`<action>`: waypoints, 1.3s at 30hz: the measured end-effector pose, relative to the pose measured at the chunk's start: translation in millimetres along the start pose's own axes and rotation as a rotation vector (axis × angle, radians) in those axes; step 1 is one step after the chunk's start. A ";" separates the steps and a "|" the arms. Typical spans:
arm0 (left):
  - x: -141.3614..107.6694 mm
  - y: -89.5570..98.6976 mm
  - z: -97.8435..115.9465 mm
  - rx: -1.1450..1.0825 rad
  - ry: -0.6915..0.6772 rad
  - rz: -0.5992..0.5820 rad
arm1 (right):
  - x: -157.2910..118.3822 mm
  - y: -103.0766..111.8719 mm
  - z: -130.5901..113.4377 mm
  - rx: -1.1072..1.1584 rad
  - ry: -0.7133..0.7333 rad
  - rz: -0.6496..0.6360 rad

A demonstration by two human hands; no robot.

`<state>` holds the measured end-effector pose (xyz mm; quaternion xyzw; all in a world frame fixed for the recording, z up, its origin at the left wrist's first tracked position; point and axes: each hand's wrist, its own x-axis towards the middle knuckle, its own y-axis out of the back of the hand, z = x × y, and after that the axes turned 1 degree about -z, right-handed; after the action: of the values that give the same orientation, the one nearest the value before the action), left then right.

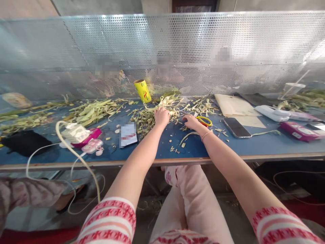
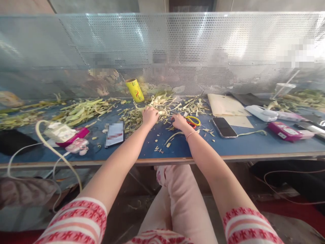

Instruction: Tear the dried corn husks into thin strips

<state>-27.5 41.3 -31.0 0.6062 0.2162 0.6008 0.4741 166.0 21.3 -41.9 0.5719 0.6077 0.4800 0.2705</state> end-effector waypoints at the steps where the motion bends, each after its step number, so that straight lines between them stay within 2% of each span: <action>1: 0.6 2.4 -0.1 -0.036 0.003 0.022 | 1.3 -0.2 1.2 0.008 -0.006 -0.003; 3: 1.5 7.8 0.0 -0.116 0.025 0.057 | 3.6 0.3 2.7 0.025 -0.024 -0.008; 6: 3.0 14.9 0.3 -0.251 0.094 0.119 | 6.1 1.0 2.6 0.075 -0.002 0.071; 11: 7.0 19.8 0.0 -0.466 0.183 0.195 | 5.3 1.6 -4.0 0.210 0.121 0.200; 17: 5.5 20.0 9.3 -0.597 0.114 0.210 | -1.6 6.6 -19.8 0.334 0.219 0.297; 20: 2.2 20.7 18.9 -0.651 0.067 0.161 | -2.7 7.8 -25.0 0.362 0.198 0.330; 24: -2.3 21.3 29.5 -0.743 0.015 -0.002 | -2.0 8.7 -25.5 0.322 0.186 0.316; 29: -7.7 21.9 36.6 -0.896 0.053 -0.158 | -1.0 10.6 -21.9 0.357 0.074 0.266; 34: -9.3 18.4 36.3 -0.911 0.089 -0.108 | 4.8 8.1 -18.1 0.577 -0.018 0.259; 39: -6.7 10.2 32.2 -0.960 0.106 -0.087 | 7.6 5.2 -19.9 0.900 -0.090 0.220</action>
<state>-1.8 21.0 -20.5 0.2780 -0.0367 0.6424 0.7132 149.3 22.4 -27.7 0.7138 0.6789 0.1693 -0.0310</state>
